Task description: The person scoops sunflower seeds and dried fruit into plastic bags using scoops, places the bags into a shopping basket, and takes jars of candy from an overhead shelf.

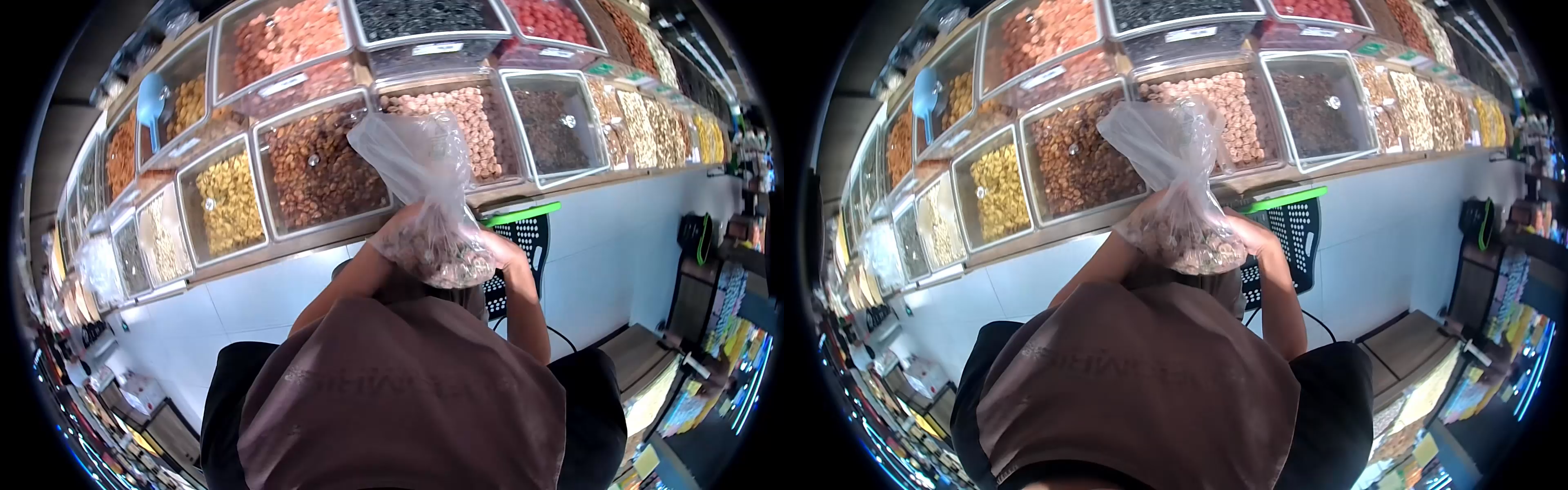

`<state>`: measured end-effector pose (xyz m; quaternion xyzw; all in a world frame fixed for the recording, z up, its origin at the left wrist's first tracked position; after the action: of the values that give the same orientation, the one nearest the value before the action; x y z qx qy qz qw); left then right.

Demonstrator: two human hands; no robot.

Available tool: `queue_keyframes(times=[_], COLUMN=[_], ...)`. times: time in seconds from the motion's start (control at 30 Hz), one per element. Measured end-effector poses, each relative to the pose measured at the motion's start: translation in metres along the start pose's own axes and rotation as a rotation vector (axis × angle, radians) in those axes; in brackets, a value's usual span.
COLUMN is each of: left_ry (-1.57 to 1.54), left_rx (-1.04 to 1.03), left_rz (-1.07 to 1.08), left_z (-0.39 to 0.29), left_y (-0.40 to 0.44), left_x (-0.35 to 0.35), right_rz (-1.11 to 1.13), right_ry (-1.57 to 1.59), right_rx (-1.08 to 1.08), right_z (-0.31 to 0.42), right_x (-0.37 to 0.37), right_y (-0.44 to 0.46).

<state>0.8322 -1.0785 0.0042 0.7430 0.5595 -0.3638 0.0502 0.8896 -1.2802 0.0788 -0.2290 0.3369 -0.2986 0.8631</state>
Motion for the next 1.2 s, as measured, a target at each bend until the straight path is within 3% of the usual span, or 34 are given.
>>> queue_keyframes(times=[0.07, 0.13, 0.17, 0.23, 0.27, 0.37, 0.4, 0.43, 0.5, 0.53, 0.6, 0.63, 0.7, 0.77, 0.83, 0.9, 0.97, 1.0, 1.07, 1.1, 1.17, 1.2], left_ry=[-0.084, -0.398, -0.392, -0.497, -0.567, -0.468, -0.171, -0.159, -0.079, -0.112, 0.019, 0.160, 0.208, 0.276, 0.427, 0.569, 0.697, 0.683, 0.564, 0.563, 0.466, 0.470], left_rx=[-0.002, 0.033, 0.039, 0.048, 0.116, 0.007, 0.025, 0.020, 0.151, 0.180, 0.160, 0.133, 0.198, 0.195, 0.169, 0.160, -0.080, -0.073, 0.096, 0.093, 0.095, 0.092], left_rz=[0.011, -0.058, -0.062, -0.120, -0.356, -0.441, -0.545, -0.552, -0.439, -0.481, -0.536, -0.597, -0.589, -0.704, -0.695, -0.687, -0.551, -0.558, -0.392, -0.398, -0.365, -0.366], left_z=[-0.001, -0.011, -0.019, -0.029, -0.070, -0.084, -0.084, -0.089, -0.091, -0.089, -0.069, -0.064, -0.059, -0.059, -0.057, -0.045, -0.033, -0.033, -0.043, -0.035, -0.015, -0.020], left_y=[0.027, 0.037, 0.038, 0.039, 0.023, 0.033, 0.032, 0.029, 0.026, 0.028, 0.040, 0.042, 0.044, 0.054, 0.063, 0.068, 0.077, 0.076, 0.071, 0.071, 0.075, 0.074], left_x=[0.010, 0.019, 0.025, 0.043, 0.006, 0.006, 0.006, 0.008, 0.009, 0.012, 0.026, 0.031, 0.041, 0.044, 0.052, 0.063, 0.072, 0.068, 0.055, 0.058, 0.070, 0.068], right_rz=[-0.030, 0.173, 0.177, 0.405, 0.359, 0.274, 0.181, 0.089, 0.352, 0.434, 0.107, 0.104, -0.137, -0.158, -0.266, -0.280, -0.409, -0.399, -0.598, -0.592, -0.514, -0.515], right_ry=[0.181, 0.615, 0.623, 0.883, 0.873, 0.776, 0.775, 0.773, 0.605, 0.547, 0.368, 0.372, 0.273, 0.275, 0.001, -0.159, -0.808, -0.813, -1.202, -1.202, -1.232, -1.232], right_rx=[-0.093, 0.065, 0.068, 0.129, 0.164, 0.319, 0.276, 0.232, 0.225, 0.225, 0.033, 0.024, 0.093, 0.139, 0.312, 0.319, 0.634, 0.620, 1.084, 1.088, 0.702, 0.707], right_z=[-0.013, -0.017, -0.016, -0.001, 0.003, 0.019, 0.017, 0.015, 0.022, 0.024, 0.021, 0.025, 0.043, 0.062, 0.086, 0.096, 0.079, 0.068, 0.051, 0.047, 0.043, 0.047], right_x=[0.016, 0.023, 0.026, 0.023, 0.023, 0.012, 0.017, 0.022, 0.039, 0.044, 0.044, 0.040, 0.036, 0.036, 0.028, 0.027, 0.040, 0.045, 0.048, 0.049, 0.054, 0.054], right_y=[0.011, 0.032, 0.039, 0.050, 0.053, 0.055, 0.069, 0.084, 0.086, 0.083, 0.078, 0.074, 0.071, 0.070, 0.062, 0.068, 0.093, 0.108, 0.132, 0.135, 0.142, 0.137])
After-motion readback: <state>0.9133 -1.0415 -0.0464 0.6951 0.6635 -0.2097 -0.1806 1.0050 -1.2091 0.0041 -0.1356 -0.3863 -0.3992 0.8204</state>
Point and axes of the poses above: each hand's wrist, its own y-axis towards the middle knuckle, its own x-axis out of the back of the hand, z = x × y, the point moved 1 cm from there along y, towards the middle knuckle, and after that the axes turned 6 degrees about x, right-handed, at the moved point
